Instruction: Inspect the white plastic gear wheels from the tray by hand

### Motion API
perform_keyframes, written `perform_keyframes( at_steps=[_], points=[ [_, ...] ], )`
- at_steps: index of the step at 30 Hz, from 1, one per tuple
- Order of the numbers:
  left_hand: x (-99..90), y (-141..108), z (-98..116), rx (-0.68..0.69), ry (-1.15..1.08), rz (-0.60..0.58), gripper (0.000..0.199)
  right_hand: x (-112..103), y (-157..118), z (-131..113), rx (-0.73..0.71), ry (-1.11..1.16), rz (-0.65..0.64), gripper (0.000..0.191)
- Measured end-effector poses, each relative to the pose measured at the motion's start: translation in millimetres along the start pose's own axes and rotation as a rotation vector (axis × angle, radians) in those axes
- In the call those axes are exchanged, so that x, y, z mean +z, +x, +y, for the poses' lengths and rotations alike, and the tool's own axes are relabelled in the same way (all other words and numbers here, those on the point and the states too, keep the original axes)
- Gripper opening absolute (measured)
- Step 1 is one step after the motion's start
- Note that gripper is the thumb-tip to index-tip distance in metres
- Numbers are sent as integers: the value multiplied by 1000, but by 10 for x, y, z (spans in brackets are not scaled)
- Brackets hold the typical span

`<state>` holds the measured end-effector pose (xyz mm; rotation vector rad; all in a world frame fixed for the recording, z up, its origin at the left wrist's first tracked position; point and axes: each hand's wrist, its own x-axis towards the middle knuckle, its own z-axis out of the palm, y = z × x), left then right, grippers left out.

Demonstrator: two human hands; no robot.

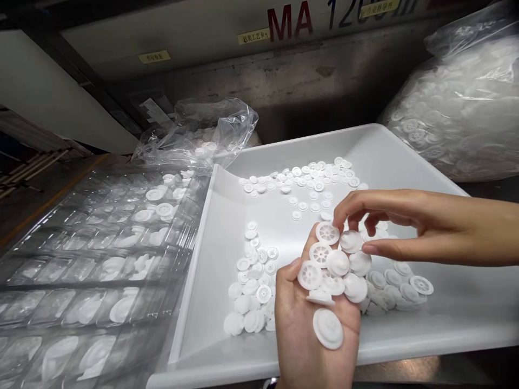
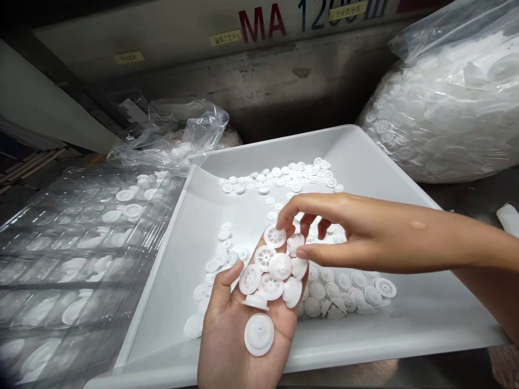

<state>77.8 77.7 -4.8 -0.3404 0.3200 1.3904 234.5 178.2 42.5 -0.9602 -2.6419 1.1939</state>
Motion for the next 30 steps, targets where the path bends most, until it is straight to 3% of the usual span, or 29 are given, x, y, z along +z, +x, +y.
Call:
perform_keyframes(
  at_steps=[6,12,21,26,30],
  points=[
    [2,-22,4,-20,4,94,31,-50,-7,52,-116,-68,-87,23],
    [-11,-26,3,-56,32,0,36,-33,32,52,-94,-31,-27,16],
    [10,-9,11,-12,-97,104,34,26,62,74,86,93,180,29],
    [18,-15,28,-11,-87,168,36,60,73,76,104,151,144,19],
    [14,-13,20,2,-37,121,33,73,95,87,112,190,133,14]
  ],
)
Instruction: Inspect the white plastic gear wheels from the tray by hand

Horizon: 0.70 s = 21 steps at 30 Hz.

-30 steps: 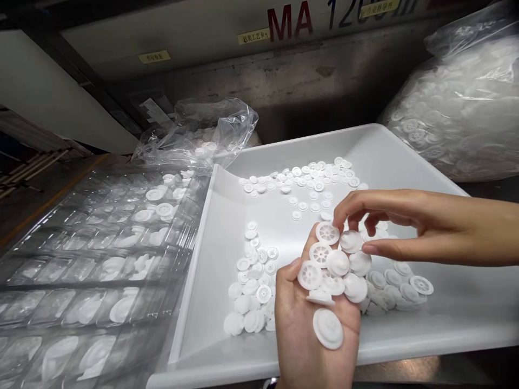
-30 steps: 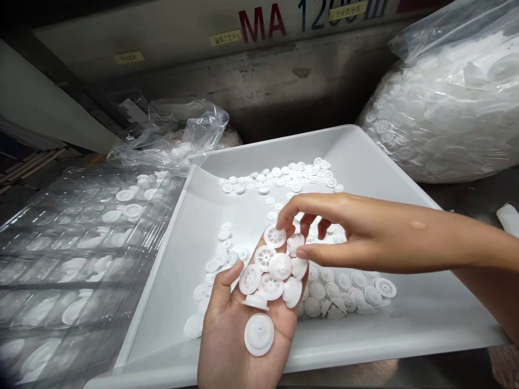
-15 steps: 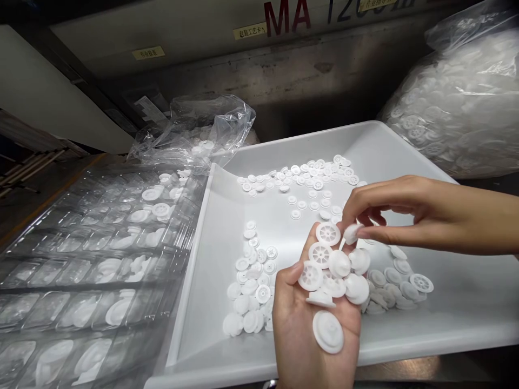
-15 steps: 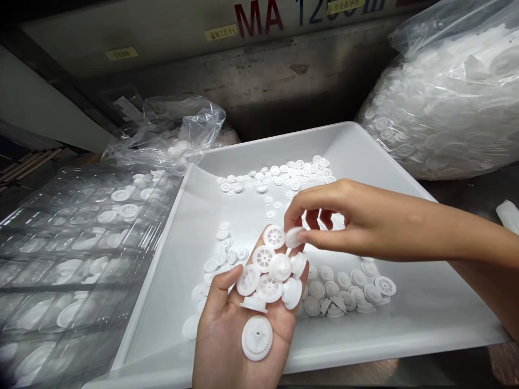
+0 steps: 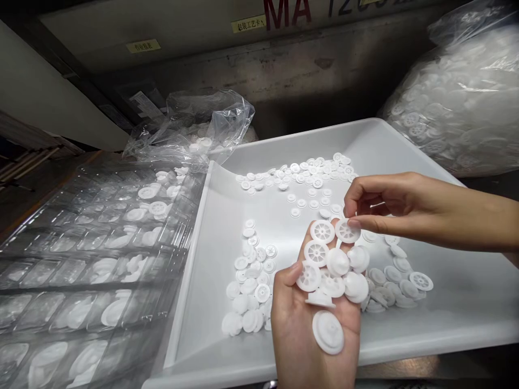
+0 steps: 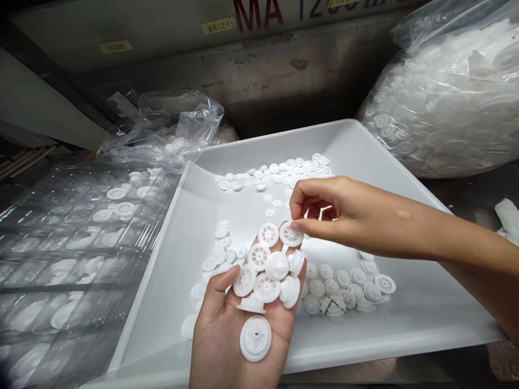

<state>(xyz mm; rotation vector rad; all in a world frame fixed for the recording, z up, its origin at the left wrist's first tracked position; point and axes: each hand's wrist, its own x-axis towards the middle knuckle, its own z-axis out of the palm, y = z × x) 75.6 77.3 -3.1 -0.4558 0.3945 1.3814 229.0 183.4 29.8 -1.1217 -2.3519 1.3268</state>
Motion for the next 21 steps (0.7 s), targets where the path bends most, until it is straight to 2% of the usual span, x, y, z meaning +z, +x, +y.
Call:
perform_keyframes(
  at_steps=[5,9,16,19,21],
  points=[
    [-13,-14,-10,3,-57,71,38,2,13,18,19,-81,17,13],
    [-18,-28,18,23,-50,70,40,-62,-57,-33,-106,-250,53,17],
    [-11,-15,28,81,-22,120,44,21,-159,-128,-278,-329,-123,19],
    [5,-3,21,105,-17,160,43,68,-139,-96,-273,-293,-111,18],
    [22,7,14,118,-13,173,41,68,-130,-104,-198,-249,-78,17]
  ],
)
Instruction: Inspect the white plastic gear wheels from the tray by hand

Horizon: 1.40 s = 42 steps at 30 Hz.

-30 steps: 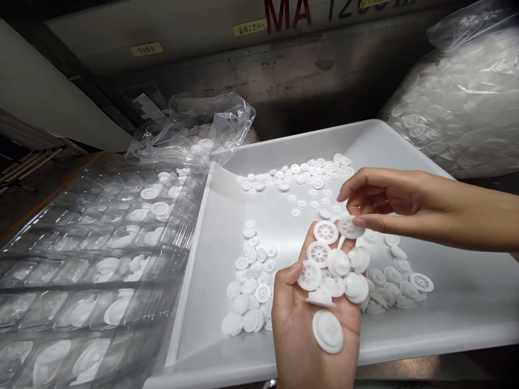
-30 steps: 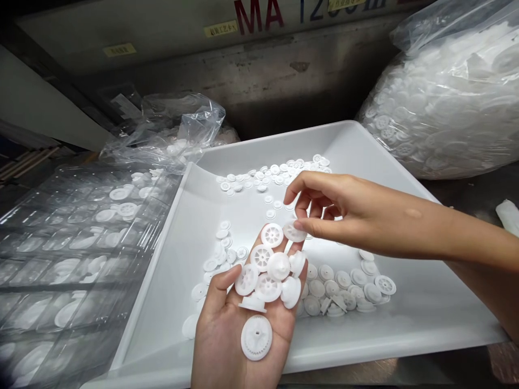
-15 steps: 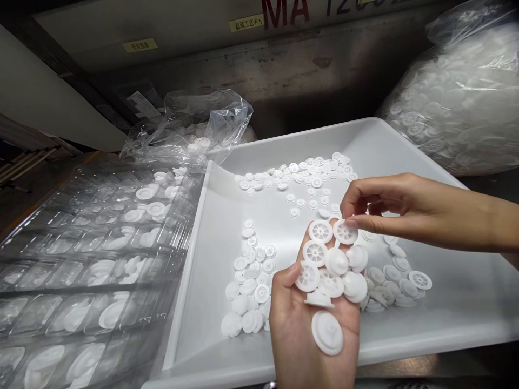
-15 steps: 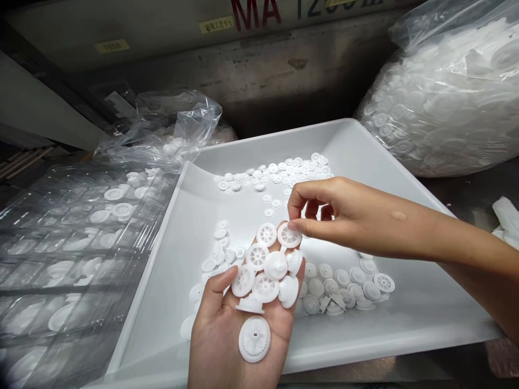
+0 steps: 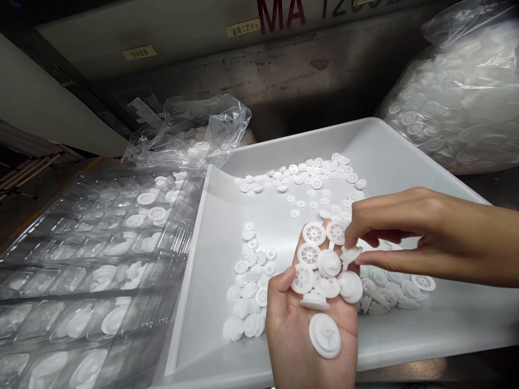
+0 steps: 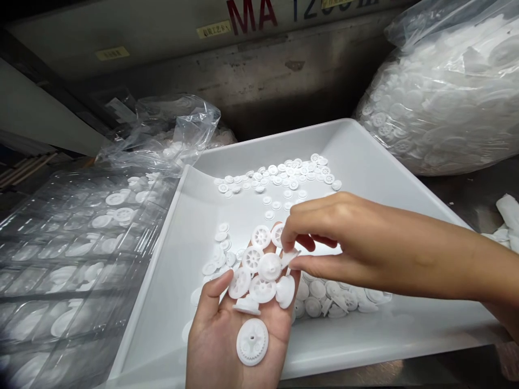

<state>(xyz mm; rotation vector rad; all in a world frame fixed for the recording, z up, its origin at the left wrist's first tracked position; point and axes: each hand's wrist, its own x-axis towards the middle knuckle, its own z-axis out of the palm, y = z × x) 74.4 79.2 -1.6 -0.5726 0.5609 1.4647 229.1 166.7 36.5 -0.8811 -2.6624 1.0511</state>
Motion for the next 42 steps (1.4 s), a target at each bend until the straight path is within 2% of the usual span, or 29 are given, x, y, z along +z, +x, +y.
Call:
perform_keyframes(
  at_steps=[2,5,9,12,16,18,25,29,32,37,42],
  points=[
    [22,3,-8,8,-7,19,39,-23,5,-35,105,73,22,12],
    [54,0,-12,28,-11,61,38,-53,13,-106,284,213,-10,10],
    [77,-7,3,48,6,103,38,-33,33,-141,400,270,-63,9],
    [80,-5,21,63,1,157,40,8,52,-115,429,249,-76,12],
    [73,2,30,67,-23,151,43,42,77,-68,459,271,-84,20],
    [70,5,23,67,-20,136,47,44,82,-53,464,323,-102,19],
    [69,-2,9,126,60,189,65,30,87,-95,452,377,-119,12],
    [52,1,20,101,7,148,64,3,99,-152,513,454,-143,16],
    [48,14,26,106,15,162,59,-23,101,-171,546,505,-177,18],
    [55,32,35,101,17,148,53,-25,82,-142,529,436,-226,22],
    [45,20,21,127,95,218,57,-14,84,-130,532,405,-249,21]
  ],
)
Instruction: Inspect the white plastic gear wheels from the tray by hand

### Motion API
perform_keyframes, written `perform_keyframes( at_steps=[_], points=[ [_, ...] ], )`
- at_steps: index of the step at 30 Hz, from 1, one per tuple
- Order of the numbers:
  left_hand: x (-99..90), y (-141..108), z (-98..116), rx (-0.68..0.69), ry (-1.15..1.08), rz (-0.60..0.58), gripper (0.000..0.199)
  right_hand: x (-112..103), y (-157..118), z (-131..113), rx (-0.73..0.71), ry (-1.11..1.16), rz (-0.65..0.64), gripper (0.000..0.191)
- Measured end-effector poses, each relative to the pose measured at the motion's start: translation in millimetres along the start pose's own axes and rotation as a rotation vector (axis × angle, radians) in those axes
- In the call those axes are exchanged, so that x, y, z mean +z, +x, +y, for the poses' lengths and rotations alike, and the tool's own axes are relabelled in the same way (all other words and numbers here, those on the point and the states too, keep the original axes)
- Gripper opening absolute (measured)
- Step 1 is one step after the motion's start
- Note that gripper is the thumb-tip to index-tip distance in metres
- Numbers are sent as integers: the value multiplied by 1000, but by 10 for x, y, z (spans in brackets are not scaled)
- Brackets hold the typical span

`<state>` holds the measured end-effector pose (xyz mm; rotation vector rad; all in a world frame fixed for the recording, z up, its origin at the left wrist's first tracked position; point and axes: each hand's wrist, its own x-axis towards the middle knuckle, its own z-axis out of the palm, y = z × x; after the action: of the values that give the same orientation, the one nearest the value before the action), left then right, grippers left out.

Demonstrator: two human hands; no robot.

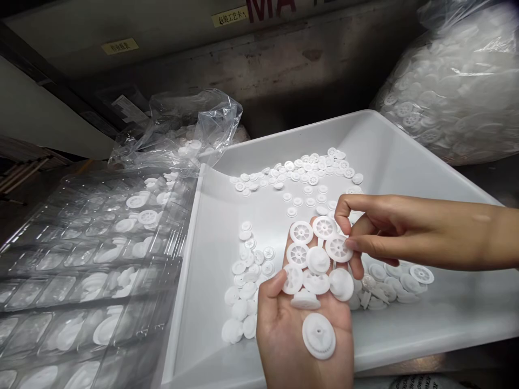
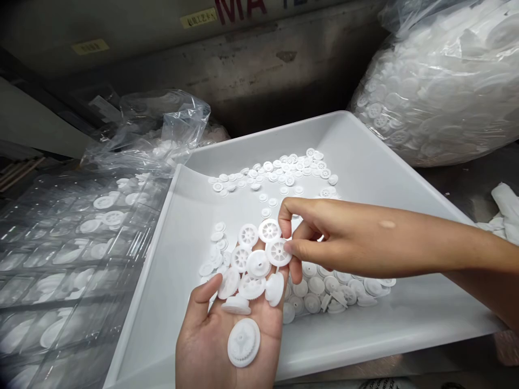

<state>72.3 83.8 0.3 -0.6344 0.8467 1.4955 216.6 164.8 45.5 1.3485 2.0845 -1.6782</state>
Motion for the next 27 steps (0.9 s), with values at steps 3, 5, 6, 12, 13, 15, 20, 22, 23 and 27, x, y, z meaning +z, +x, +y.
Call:
perform_keyframes(
  at_steps=[3,5,6,12,13,15,20,22,23,27],
  points=[
    [-2,0,-12,5,2,-11,59,3,5,-20,24,-30,28,21],
    [-14,11,-9,13,26,-9,60,5,-3,-33,27,-25,27,20],
    [-28,19,-4,14,48,-17,62,4,-10,-38,29,-16,19,20],
    [-128,56,33,-32,76,-171,59,-6,-29,-38,34,38,-14,20],
    [-122,50,31,-55,44,-194,57,-8,-23,-35,39,26,-2,20],
    [-89,27,22,-107,-26,-224,56,-10,-12,-30,67,-11,29,21],
    [-26,-17,11,-135,-71,-223,58,6,-31,-66,96,-33,69,23],
    [-47,-7,11,-155,-108,-230,59,11,-44,-83,100,-15,77,20],
    [-63,2,11,-166,-124,-234,59,9,-47,-84,105,-13,74,19],
    [-102,37,4,-180,-113,-251,51,-16,-49,-12,95,-100,74,24]
  ],
)
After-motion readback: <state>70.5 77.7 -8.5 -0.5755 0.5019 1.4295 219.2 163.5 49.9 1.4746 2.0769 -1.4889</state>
